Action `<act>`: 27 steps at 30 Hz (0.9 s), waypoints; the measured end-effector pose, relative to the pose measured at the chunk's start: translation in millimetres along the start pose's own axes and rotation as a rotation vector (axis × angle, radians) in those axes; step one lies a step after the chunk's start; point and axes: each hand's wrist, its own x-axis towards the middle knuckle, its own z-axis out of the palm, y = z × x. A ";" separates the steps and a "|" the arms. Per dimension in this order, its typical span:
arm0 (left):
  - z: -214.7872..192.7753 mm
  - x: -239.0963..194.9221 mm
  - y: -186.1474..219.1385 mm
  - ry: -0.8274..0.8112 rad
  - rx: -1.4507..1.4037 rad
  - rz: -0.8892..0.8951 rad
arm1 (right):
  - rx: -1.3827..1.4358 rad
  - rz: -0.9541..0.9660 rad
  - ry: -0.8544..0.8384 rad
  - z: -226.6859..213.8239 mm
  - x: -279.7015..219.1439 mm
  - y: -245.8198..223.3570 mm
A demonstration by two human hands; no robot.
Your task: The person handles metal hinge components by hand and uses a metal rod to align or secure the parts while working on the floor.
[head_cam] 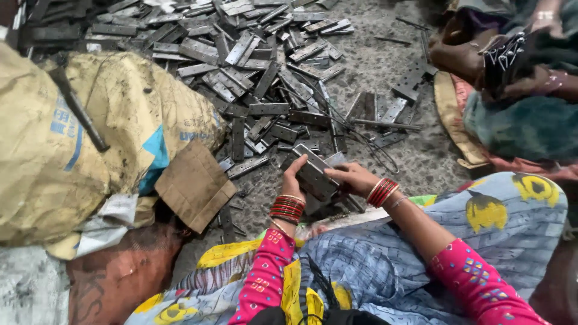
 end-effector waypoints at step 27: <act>-28.5 -3.8 38.6 -0.070 1.026 0.249 | 1.194 -1.040 0.580 -3.7 -291.0 -69.3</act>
